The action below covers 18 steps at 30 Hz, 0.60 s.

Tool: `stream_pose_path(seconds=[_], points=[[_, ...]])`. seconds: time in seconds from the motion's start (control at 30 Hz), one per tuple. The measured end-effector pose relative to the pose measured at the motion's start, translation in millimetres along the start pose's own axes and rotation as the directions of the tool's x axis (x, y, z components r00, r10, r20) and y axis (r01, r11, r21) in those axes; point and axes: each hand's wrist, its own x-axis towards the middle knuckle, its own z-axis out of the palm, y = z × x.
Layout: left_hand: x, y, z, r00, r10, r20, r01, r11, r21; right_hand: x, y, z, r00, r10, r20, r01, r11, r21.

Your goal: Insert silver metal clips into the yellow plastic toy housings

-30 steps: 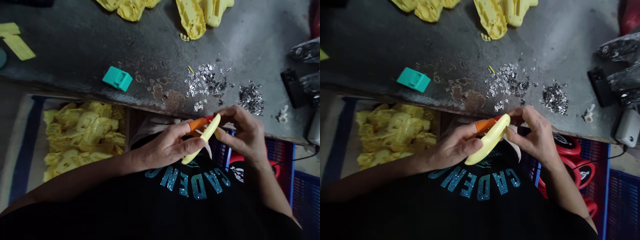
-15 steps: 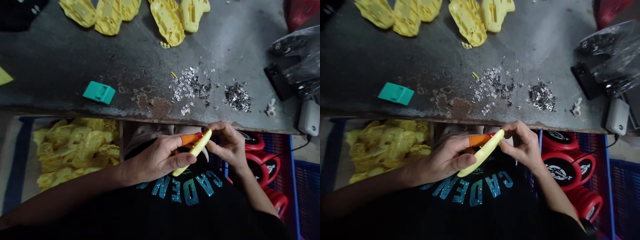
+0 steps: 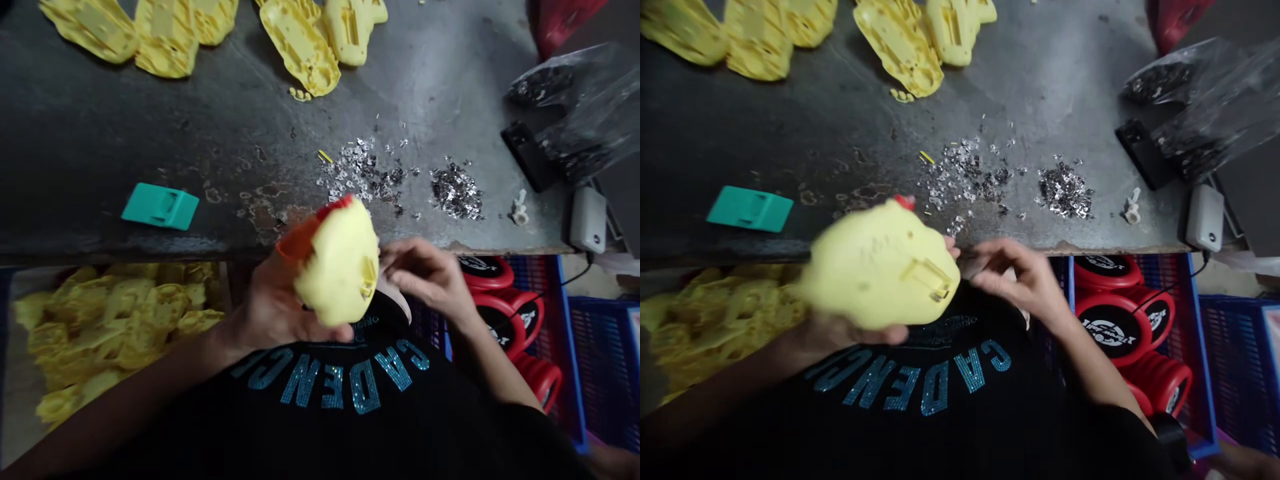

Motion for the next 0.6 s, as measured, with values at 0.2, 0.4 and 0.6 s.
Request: stream_pose_path(seconds=[0.2,0.4,0.6], points=[[17,13,10.5,0.959,-0.244,-0.144,0.119,0.807,-0.578,36,25,-63,0.885,-0.386,-0.26,-0.011,0.54,-0.842],[20,3,18.4,0.941,-0.338,-0.018,0.234,0.688,-0.687,31,19,-54,0.893,-0.429,-0.135,0.174,0.606,-0.776],[27,1,31.5,0.885,-0.422,0.198,0.419,0.534,-0.734,2,-36,-31,0.869,-0.488,0.079,0.456,0.729,-0.511]])
